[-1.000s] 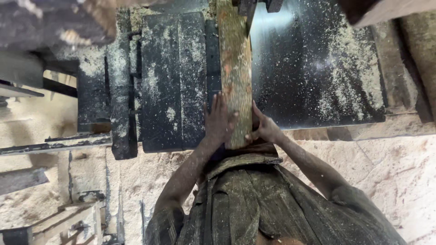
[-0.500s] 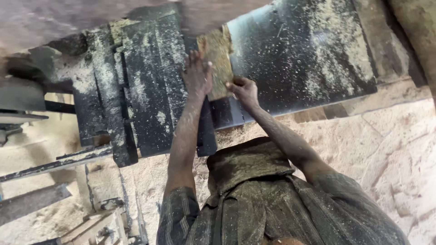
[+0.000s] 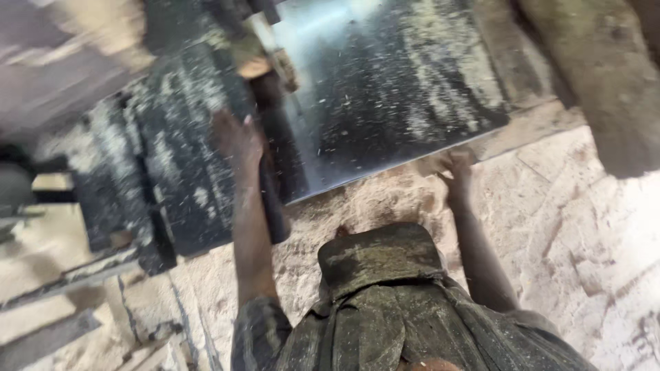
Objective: The person saws logs into smaller pieces using a vertical bandsaw by pushing the wood into the blade.
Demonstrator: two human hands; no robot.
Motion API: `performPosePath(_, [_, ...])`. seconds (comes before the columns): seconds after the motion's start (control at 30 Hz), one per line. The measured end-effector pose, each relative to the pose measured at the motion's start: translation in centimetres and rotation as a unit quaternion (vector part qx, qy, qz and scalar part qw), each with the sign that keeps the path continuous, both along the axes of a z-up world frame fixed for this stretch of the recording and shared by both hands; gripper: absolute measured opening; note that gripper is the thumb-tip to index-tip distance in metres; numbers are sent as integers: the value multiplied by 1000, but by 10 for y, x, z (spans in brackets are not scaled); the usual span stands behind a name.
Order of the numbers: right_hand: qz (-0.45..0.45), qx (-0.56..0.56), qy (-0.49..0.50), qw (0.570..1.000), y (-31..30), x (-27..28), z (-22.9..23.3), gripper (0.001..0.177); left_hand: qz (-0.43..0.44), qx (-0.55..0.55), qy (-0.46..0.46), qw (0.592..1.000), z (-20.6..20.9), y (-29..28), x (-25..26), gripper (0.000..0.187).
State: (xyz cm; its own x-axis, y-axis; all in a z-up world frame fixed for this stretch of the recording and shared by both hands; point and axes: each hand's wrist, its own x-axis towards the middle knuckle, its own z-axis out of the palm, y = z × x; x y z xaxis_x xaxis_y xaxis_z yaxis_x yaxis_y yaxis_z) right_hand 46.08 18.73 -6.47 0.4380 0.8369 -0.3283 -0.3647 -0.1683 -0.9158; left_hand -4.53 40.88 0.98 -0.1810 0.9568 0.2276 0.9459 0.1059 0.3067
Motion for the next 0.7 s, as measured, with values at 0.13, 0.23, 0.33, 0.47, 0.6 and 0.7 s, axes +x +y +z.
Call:
performPosePath(0.13, [-301, -24, 167, 939, -100, 194, 18, 118, -15, -93, -13, 995, 33, -69, 17, 76])
performPosePath(0.23, [-365, -37, 156, 917, -128, 279, 47, 137, 74, -163, -12, 984, 33, -116, 33, 75])
performPosePath(0.33, [-296, -36, 181, 937, -125, 332, 76, 133, 85, -114, 22, 990, 9, -146, 51, 82])
performPosePath(0.47, [-67, 15, 115, 991, -92, 337, 111, 130, 133, -123, 129, 975, -23, -173, 108, 93])
performPosePath(0.6, [-19, -24, 102, 994, -78, 339, 133, 113, -19, -14, -106, 994, -53, -189, 216, 97])
performPosePath(0.7, [-8, 40, 80, 996, -81, 355, 110, 95, -162, 22, -214, 963, -53, -200, 316, 79])
